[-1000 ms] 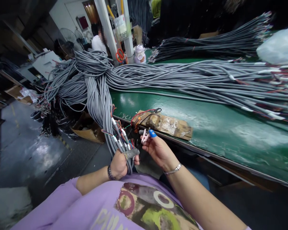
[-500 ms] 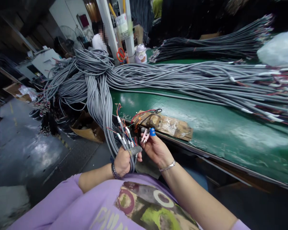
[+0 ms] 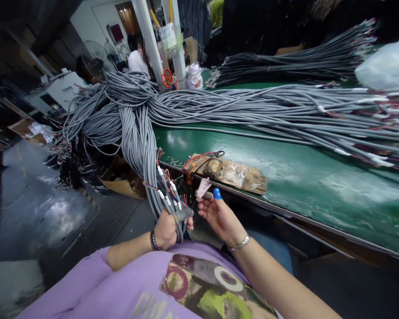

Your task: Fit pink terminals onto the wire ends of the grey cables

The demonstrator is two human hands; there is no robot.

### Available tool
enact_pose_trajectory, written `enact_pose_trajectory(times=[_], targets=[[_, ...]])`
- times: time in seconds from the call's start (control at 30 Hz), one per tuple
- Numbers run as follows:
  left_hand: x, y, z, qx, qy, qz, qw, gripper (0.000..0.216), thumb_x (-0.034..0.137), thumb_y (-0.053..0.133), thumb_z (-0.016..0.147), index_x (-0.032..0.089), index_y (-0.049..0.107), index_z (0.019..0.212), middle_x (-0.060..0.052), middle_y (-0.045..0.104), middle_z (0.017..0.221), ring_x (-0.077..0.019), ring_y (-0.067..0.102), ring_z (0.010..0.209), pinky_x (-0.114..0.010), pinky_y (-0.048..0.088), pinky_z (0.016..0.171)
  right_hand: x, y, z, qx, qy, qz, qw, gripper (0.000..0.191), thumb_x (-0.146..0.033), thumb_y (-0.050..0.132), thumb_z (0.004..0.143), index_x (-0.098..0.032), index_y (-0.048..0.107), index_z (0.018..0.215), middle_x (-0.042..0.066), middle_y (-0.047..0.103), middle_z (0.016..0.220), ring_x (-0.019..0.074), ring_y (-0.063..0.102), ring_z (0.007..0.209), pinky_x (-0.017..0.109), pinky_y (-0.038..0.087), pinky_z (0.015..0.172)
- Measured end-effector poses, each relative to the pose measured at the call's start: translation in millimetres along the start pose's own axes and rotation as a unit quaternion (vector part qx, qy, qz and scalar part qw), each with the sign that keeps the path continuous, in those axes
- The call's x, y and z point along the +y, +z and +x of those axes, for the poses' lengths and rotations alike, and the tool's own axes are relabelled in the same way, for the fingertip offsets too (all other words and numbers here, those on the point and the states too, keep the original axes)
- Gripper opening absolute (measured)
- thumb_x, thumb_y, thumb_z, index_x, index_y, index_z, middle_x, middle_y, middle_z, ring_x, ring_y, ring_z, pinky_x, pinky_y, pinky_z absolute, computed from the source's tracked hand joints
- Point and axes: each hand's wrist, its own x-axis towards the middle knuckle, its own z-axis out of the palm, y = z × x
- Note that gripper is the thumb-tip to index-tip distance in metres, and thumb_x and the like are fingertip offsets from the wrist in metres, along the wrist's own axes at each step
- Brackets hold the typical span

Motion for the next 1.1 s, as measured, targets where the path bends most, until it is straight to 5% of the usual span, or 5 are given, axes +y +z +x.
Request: enact_pose_trajectory(times=[0.3, 0.67, 0.83, 0.97, 1.1], targets=[[-1, 0, -2, -0.007, 0.011, 0.032, 0.999, 0.044, 0.047, 0.086, 0.051, 0.01, 0.065, 0.06, -0.003, 0.06, 0.05, -0.0109, 0.054, 0.044, -0.024, 0.046, 0.048, 3, 25, -35, -0.092, -0.044, -0.146, 0.984, 0.026, -0.042, 0.078, 0.074, -0.02, 0.069, 0.085, 0.001, 0.064, 0.064, 0.0158, 0.058, 0.06, 0.031, 0.047, 0.062], [-7, -6, 3, -0.021, -0.031, 0.038, 0.999, 0.046, 0.047, 0.087, 0.051, 0.011, 0.065, 0.069, -0.007, 0.066, 0.058, -0.0239, 0.069, 0.064, -0.033, 0.054, 0.063, 3, 13, -33, 0.069, -0.081, -0.216, 0.971, 0.036, -0.049, 0.083, 0.059, -0.018, 0.07, 0.073, 0.001, 0.064, 0.067, 0.0136, 0.051, 0.059, 0.028, 0.042, 0.059], [-7, -4, 5, -0.02, 0.002, 0.01, 1.0, 0.044, 0.046, 0.087, 0.052, 0.01, 0.066, 0.069, -0.008, 0.068, 0.062, -0.023, 0.069, 0.067, -0.032, 0.053, 0.065, -2, 6, -37, 0.089, -0.089, -0.222, 0.967, 0.034, -0.047, 0.083, 0.06, -0.018, 0.072, 0.073, 0.0, 0.061, 0.062, 0.0114, 0.045, 0.056, 0.025, 0.036, 0.055], [-7, -6, 6, -0.014, 0.016, 0.016, 1.0, 0.041, 0.045, 0.085, 0.056, 0.01, 0.066, 0.068, -0.008, 0.069, 0.065, -0.0171, 0.067, 0.061, -0.024, 0.048, 0.057, -4, -21, -36, 0.141, -0.068, -0.239, 0.958, 0.033, -0.044, 0.083, 0.055, -0.018, 0.072, 0.073, 0.001, 0.063, 0.064, 0.0117, 0.047, 0.055, 0.026, 0.038, 0.054], [-6, -10, 5, -0.029, 0.011, 0.027, 0.999, 0.041, 0.044, 0.084, 0.057, 0.011, 0.062, 0.062, -0.004, 0.064, 0.059, -0.0118, 0.06, 0.049, -0.021, 0.038, 0.047, -5, -60, -33, 0.262, -0.055, -0.28, 0.922, 0.031, -0.036, 0.081, 0.05, -0.021, 0.07, 0.074, 0.002, 0.066, 0.066, 0.0156, 0.054, 0.056, 0.029, 0.044, 0.054]])
